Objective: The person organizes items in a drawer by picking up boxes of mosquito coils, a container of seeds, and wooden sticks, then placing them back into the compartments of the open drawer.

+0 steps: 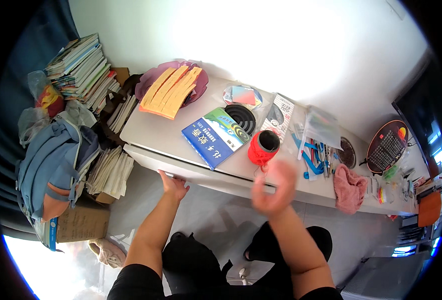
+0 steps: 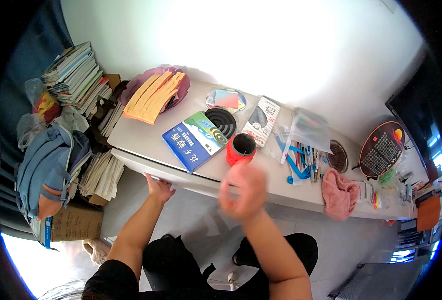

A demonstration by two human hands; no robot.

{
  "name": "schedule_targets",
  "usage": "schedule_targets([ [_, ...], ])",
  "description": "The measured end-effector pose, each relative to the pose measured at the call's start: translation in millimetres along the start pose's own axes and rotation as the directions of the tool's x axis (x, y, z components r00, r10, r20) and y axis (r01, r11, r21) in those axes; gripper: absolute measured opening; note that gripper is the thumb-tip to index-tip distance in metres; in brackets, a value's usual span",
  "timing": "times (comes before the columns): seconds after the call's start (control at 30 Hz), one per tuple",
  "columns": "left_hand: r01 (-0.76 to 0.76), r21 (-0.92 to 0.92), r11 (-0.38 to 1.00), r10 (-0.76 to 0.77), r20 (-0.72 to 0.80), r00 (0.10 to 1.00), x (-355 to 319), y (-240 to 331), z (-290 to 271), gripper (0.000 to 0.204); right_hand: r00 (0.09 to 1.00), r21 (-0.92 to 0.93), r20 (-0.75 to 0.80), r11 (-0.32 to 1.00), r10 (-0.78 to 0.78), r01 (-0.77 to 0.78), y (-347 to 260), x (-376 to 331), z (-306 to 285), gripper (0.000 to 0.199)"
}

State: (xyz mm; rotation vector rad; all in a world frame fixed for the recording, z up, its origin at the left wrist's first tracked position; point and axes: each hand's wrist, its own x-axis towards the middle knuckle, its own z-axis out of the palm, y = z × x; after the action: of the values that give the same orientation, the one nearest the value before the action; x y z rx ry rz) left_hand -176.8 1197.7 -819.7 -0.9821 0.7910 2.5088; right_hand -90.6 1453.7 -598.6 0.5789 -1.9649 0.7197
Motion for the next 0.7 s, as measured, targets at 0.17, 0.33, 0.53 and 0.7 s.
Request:
schedule_targets([
  [0.17, -0.333, 0.262, 0.906, 0.404, -0.298, 0.865, -42, 13, -29, 0.081, 0.918, -0.156, 0.386, 0.987, 0.093, -0.035, -23, -56, 46, 0.025],
  [0.33, -0.407, 0.635, -0.657, 0.661, 0.744, 0.094, -129, 26, -25, 0.053, 0.855, -0.101, 0.493, 0.987, 0.16, -0.127, -37, -89, 51, 0.02],
  [0.53, -0.31, 0.446, -0.84, 0.35, 0.881, 0.318, -174, 41, -1, 0.037, 0.834, -0.149, 0.528, 0.984, 0.16, -0.095, -47, -92, 50, 0.028],
  [0.7, -0.272, 0.454, -0.848, 0.351, 0.867, 0.355, -186, 40, -4, 0.035, 0.823, -0.149, 0.549, 0.986, 0.146, -0.075, -62, -93, 49, 0.026],
])
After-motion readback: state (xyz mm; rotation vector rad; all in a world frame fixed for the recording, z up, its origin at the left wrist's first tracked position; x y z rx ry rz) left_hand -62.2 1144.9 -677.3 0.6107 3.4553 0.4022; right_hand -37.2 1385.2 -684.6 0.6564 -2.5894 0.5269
